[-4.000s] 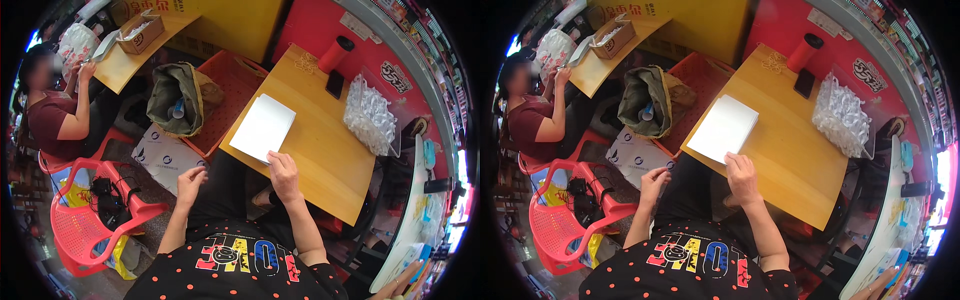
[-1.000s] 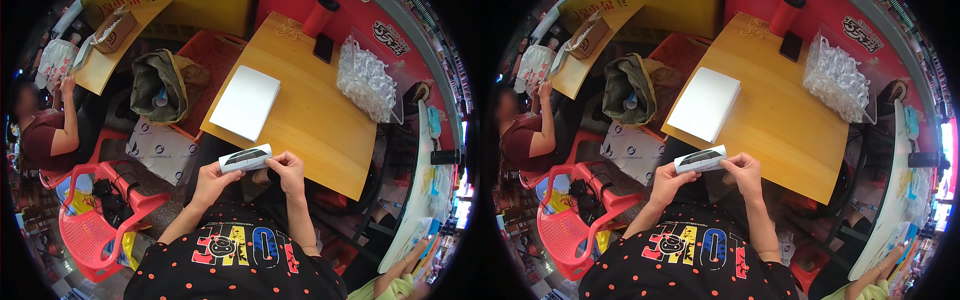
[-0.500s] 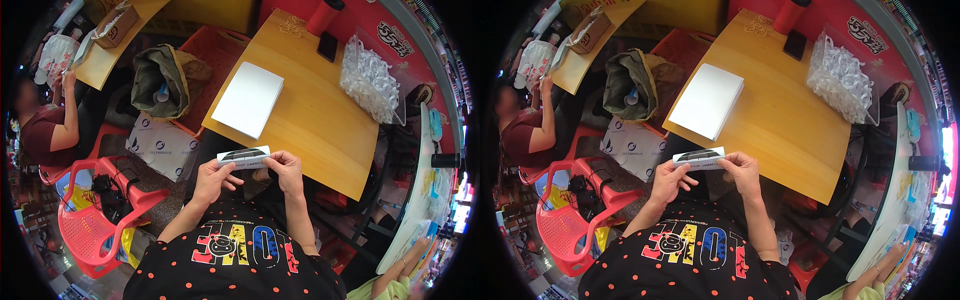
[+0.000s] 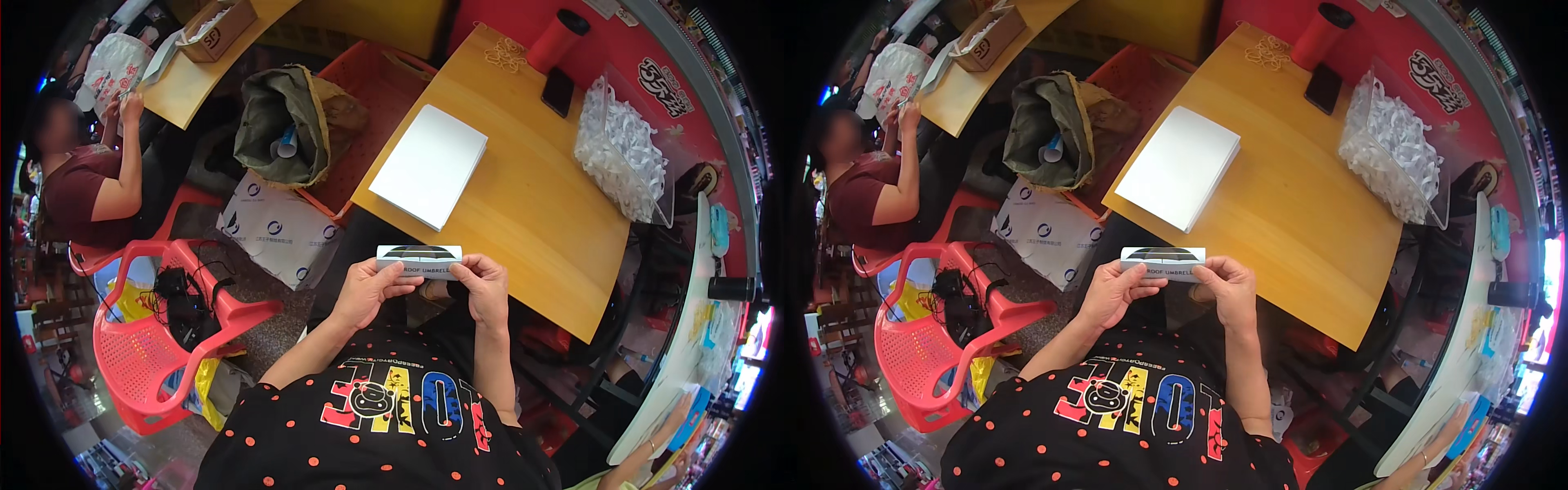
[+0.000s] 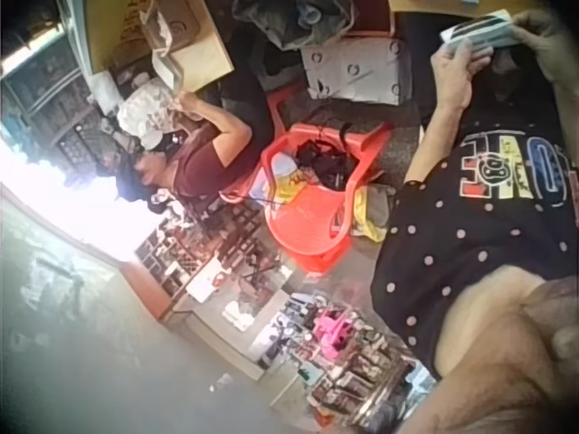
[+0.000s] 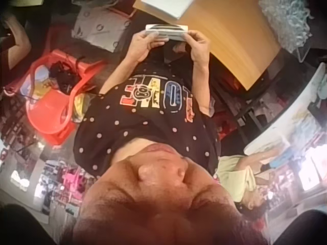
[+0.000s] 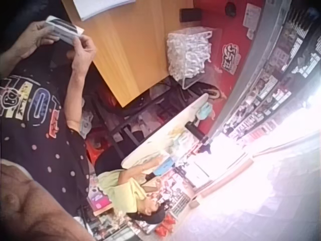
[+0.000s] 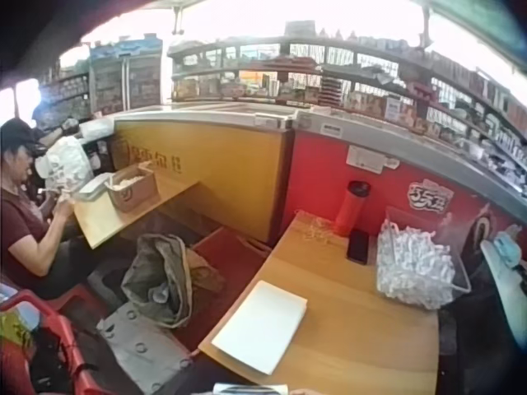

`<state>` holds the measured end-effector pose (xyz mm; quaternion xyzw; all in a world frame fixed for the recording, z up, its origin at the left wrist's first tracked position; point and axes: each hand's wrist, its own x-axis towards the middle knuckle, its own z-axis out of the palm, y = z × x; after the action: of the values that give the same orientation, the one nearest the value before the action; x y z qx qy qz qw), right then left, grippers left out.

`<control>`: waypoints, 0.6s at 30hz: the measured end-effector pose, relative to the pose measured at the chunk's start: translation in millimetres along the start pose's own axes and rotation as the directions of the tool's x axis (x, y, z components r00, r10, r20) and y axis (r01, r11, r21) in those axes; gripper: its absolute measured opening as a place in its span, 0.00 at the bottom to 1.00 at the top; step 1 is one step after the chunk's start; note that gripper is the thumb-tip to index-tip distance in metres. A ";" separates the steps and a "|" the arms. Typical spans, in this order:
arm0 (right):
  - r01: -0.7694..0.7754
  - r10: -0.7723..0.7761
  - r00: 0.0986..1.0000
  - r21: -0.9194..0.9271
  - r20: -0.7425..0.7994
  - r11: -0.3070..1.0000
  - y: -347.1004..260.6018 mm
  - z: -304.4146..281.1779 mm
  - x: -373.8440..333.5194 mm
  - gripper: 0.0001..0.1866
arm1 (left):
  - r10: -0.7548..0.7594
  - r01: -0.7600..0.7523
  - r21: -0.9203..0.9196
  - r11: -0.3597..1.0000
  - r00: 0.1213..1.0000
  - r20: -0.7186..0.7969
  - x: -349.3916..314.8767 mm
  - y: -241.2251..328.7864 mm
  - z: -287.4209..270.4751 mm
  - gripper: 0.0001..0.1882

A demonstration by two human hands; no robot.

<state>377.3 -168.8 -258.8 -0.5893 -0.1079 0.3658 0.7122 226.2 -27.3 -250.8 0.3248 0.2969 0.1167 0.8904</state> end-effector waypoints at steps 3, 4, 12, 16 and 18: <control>-0.016 0.016 1.000 0.009 0.005 1.000 -3.4 2.8 -2.2 0.05 | 0.053 -0.054 0.028 0.998 0.998 0.027 -1.4 0.5 -0.8 0.12; -0.017 0.017 1.000 0.009 0.007 1.000 -3.3 3.2 -2.5 0.05 | 0.074 -0.075 0.054 0.996 0.997 0.030 -2.1 0.8 -0.6 0.13; 0.169 -0.227 0.972 -0.515 -0.052 0.840 -20.6 15.0 -12.8 0.09 | 0.216 -0.218 0.226 0.950 0.976 0.034 -7.1 8.8 0.0 0.13; 0.509 -0.515 0.822 -0.720 0.243 0.472 -40.2 23.5 -16.4 0.10 | 0.341 -0.351 0.346 0.870 0.936 0.091 -11.2 9.7 -0.2 0.12; 0.560 -0.530 0.791 -0.709 0.306 0.428 -40.6 19.7 -15.6 0.09 | 0.391 -0.423 0.491 0.762 0.904 0.174 -12.4 12.5 2.7 0.12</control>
<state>370.7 -165.4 -211.7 -0.7604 -0.4500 0.0439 0.4663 217.8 -24.1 -235.5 0.6118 0.2123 0.2129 0.7317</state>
